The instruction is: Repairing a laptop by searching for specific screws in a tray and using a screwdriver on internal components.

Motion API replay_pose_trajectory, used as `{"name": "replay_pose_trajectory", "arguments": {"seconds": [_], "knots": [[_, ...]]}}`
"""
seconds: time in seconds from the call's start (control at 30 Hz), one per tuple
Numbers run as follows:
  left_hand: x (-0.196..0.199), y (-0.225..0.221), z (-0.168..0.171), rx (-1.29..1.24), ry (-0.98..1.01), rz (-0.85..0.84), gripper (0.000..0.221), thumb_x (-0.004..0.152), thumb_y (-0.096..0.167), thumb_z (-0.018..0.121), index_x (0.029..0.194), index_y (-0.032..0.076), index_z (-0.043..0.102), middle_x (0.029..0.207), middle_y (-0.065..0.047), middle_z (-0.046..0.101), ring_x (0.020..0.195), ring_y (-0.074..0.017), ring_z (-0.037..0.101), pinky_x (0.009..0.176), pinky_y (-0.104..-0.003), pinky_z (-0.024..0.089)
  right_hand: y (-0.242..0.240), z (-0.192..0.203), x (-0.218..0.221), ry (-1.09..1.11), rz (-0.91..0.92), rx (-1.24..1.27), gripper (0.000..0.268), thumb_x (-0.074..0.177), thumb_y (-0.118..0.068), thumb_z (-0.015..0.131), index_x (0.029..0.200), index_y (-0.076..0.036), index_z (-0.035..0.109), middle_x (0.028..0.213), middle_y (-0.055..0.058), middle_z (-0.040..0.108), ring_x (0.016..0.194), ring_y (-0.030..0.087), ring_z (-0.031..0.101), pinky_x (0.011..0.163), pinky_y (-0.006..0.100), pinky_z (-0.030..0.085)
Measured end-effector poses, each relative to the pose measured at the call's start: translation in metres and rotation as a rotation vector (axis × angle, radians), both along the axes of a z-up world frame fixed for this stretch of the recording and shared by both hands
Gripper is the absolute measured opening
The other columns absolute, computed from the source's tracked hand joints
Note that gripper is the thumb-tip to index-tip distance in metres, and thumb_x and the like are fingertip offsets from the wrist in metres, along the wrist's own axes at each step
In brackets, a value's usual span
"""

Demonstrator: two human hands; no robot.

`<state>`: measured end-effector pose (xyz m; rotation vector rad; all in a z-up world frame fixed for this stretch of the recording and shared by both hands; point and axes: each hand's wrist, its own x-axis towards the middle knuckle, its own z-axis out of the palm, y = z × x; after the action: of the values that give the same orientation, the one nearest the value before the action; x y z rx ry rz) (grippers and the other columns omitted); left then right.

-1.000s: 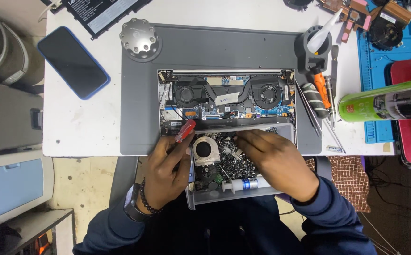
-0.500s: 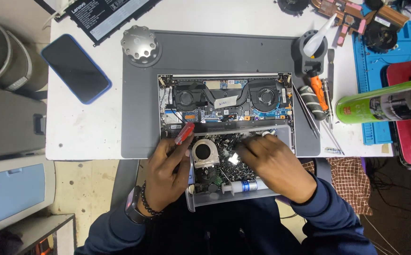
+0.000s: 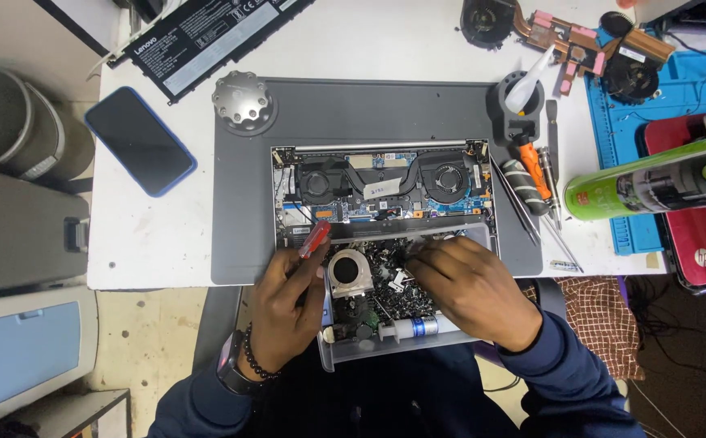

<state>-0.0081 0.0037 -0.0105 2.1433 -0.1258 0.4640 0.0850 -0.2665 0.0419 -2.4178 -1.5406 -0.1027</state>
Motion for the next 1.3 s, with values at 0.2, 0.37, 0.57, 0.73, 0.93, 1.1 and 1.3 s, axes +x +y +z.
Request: {"name": "replay_pose_trajectory", "arguments": {"seconds": [0.2,0.37,0.57,0.73,0.93,1.1,1.3], "knots": [[0.001,-0.002,0.002,0.074,-0.043,0.061,0.042,0.097,0.003,0.057,0.136,0.013,0.067,0.103,-0.008,0.057,0.069,-0.0196,0.055,0.054,-0.033,0.044,-0.003,0.006,0.005,0.066,-0.004,0.119,0.024,0.095,-0.003,0.058,0.116,0.003,0.066,0.115,0.019,0.069,0.109,0.037,0.063,0.095,0.048,0.052],[0.001,0.000,-0.006,-0.005,-0.047,-0.008,0.047,0.097,-0.002,0.056,0.142,0.010,0.060,0.101,-0.009,0.054,0.074,-0.0202,0.054,0.057,-0.033,0.045,-0.007,0.041,0.022,0.120,-0.086,0.209,0.026,0.097,-0.010,0.062,0.121,-0.002,0.066,0.115,0.013,0.073,0.103,0.030,0.068,0.094,0.043,0.055],[0.001,0.001,-0.010,0.022,-0.062,-0.008,0.048,0.096,0.000,0.057,0.143,0.012,0.061,0.103,-0.009,0.054,0.069,-0.0210,0.052,0.057,-0.035,0.043,0.010,0.085,0.095,-0.103,-0.365,0.281,0.049,0.110,-0.030,0.061,0.150,-0.001,0.054,0.111,0.013,0.077,0.080,0.024,0.069,0.064,0.038,0.053],[0.002,0.004,-0.001,0.027,-0.082,-0.014,0.045,0.096,0.003,0.058,0.139,0.011,0.062,0.108,-0.014,0.061,0.071,-0.0267,0.058,0.058,-0.040,0.047,0.026,0.062,0.218,-0.204,-0.394,0.368,0.062,0.115,-0.036,0.064,0.160,-0.002,0.036,0.110,0.019,0.079,0.088,0.035,0.075,0.078,0.046,0.055],[0.003,0.006,0.000,0.035,-0.059,-0.036,0.046,0.098,0.008,0.056,0.143,0.014,0.058,0.118,-0.017,0.063,0.078,-0.0312,0.065,0.063,-0.043,0.051,-0.008,-0.003,0.367,-0.263,-0.558,0.949,0.018,0.082,0.000,0.066,0.096,-0.010,0.061,0.083,0.004,0.081,0.077,0.017,0.080,0.069,0.028,0.061],[0.003,0.007,-0.001,0.025,0.007,-0.042,0.046,0.099,0.014,0.057,0.145,0.015,0.057,0.112,-0.014,0.062,0.083,-0.0330,0.066,0.066,-0.044,0.052,-0.046,-0.024,0.387,-0.189,-0.903,0.905,0.016,0.091,-0.032,0.074,0.086,-0.019,0.083,0.071,-0.006,0.076,0.069,0.007,0.068,0.063,0.029,0.052],[0.006,0.002,0.001,0.005,-0.036,-0.005,0.038,0.099,0.010,0.056,0.136,0.009,0.065,0.110,-0.013,0.061,0.079,-0.0252,0.063,0.062,-0.037,0.051,-0.028,-0.009,0.339,-0.033,-0.599,1.075,0.023,0.089,0.002,0.074,0.112,0.000,0.076,0.096,0.010,0.079,0.088,0.015,0.076,0.077,0.025,0.057]]}}
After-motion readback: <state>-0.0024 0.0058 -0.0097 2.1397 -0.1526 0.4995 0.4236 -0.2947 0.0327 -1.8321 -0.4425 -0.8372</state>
